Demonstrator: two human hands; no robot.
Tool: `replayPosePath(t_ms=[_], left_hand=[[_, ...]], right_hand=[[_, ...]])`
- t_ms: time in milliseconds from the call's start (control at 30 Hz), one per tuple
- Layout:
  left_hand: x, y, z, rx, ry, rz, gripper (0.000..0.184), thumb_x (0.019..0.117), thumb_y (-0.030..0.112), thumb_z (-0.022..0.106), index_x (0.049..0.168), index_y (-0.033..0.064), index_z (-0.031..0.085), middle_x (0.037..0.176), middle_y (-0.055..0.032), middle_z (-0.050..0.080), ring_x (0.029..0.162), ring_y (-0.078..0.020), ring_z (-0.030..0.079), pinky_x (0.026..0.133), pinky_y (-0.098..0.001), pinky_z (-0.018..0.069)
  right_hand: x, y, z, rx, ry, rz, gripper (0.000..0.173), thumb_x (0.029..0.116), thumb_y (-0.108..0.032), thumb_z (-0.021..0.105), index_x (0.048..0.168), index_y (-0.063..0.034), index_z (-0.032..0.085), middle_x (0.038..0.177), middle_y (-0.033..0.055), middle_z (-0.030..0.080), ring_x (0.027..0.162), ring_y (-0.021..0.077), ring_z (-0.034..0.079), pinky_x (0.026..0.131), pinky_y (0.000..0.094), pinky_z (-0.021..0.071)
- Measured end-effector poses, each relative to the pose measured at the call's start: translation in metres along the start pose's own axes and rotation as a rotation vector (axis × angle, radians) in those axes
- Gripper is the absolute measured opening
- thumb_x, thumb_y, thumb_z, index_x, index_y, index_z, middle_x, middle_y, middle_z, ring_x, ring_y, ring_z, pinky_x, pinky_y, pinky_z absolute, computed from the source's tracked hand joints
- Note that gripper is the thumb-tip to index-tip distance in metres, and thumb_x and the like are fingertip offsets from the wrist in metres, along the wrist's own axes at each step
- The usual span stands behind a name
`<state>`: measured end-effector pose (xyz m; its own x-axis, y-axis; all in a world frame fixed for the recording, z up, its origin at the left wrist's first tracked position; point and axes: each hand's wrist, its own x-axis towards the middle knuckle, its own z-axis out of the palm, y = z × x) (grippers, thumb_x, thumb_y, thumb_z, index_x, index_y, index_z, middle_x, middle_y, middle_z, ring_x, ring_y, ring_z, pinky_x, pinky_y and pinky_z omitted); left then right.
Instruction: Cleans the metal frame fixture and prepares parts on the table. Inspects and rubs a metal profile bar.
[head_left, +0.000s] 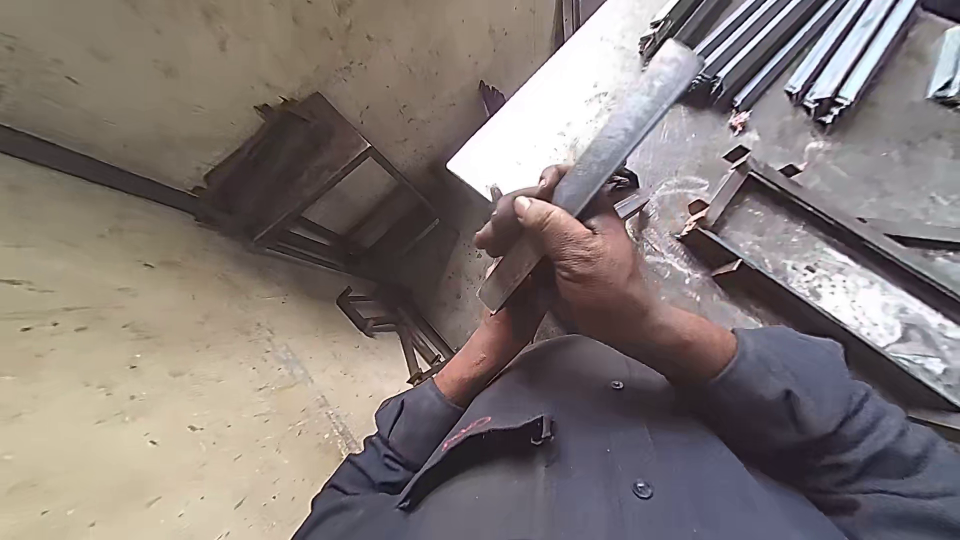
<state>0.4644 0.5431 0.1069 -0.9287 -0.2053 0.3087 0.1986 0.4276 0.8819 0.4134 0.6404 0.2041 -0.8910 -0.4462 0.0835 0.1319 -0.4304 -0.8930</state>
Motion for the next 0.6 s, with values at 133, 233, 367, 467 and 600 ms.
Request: replayPosePath(t_ms=[133, 233, 367, 467, 600], left_hand=[[0.005, -0.001, 0.008, -0.360, -0.043, -0.050, 0.048, 0.0976, 0.008, 0.066, 0.143, 0.0046, 0.052, 0.118, -0.0012, 0.068, 0.106, -0.0036, 0.065, 0.092, -0.0267, 0.0567], [0.008, -0.007, 0.012, -0.404, -0.095, -0.082, 0.095, 0.0933, 0.004, 0.073, 0.166, 0.0173, 0.013, 0.133, -0.0071, 0.065, 0.112, -0.0147, 0.068, 0.097, -0.0385, 0.0598], [0.007, -0.008, 0.008, -0.402, -0.103, -0.066, 0.115, 0.0861, -0.005, 0.078, 0.167, 0.0153, -0.002, 0.115, -0.0114, 0.071, 0.096, -0.0185, 0.073, 0.090, -0.0393, 0.0635], [0.010, -0.005, 0.007, -0.363, -0.119, -0.064, 0.115, 0.0877, -0.002, 0.078, 0.166, 0.0155, -0.005, 0.102, -0.0087, 0.073, 0.089, -0.0160, 0.074, 0.087, -0.0373, 0.0637], [0.005, -0.007, 0.009, -0.329, -0.077, -0.057, 0.074, 0.0897, 0.002, 0.072, 0.155, 0.0063, 0.037, 0.106, -0.0048, 0.071, 0.091, -0.0092, 0.070, 0.081, -0.0322, 0.0610]], right_hand=[[-0.001, 0.013, -0.023, 0.026, -0.016, 0.030, 0.014, 0.1094, -0.017, 0.044, 0.109, -0.0075, 0.054, 0.096, 0.0116, 0.069, 0.086, 0.0205, 0.071, 0.076, 0.0388, 0.0614], [0.007, 0.023, -0.053, -0.013, 0.140, -0.006, 0.015, 0.1088, -0.014, 0.044, 0.106, -0.0057, 0.057, 0.093, 0.0115, 0.071, 0.084, 0.0216, 0.072, 0.078, 0.0404, 0.0617], [0.038, 0.040, -0.126, -0.031, 0.485, -0.051, 0.005, 0.1040, -0.002, 0.047, 0.103, -0.0058, 0.049, 0.084, 0.0102, 0.072, 0.080, 0.0237, 0.074, 0.081, 0.0428, 0.0629], [0.036, 0.028, -0.110, -0.047, 0.495, -0.031, 0.010, 0.1033, -0.001, 0.047, 0.097, -0.0058, 0.054, 0.081, 0.0081, 0.073, 0.077, 0.0206, 0.074, 0.079, 0.0395, 0.0628], [0.006, 0.009, -0.027, -0.060, 0.097, -0.043, 0.010, 0.1077, -0.012, 0.047, 0.105, -0.0071, 0.055, 0.090, 0.0102, 0.071, 0.079, 0.0186, 0.071, 0.070, 0.0353, 0.0612]])
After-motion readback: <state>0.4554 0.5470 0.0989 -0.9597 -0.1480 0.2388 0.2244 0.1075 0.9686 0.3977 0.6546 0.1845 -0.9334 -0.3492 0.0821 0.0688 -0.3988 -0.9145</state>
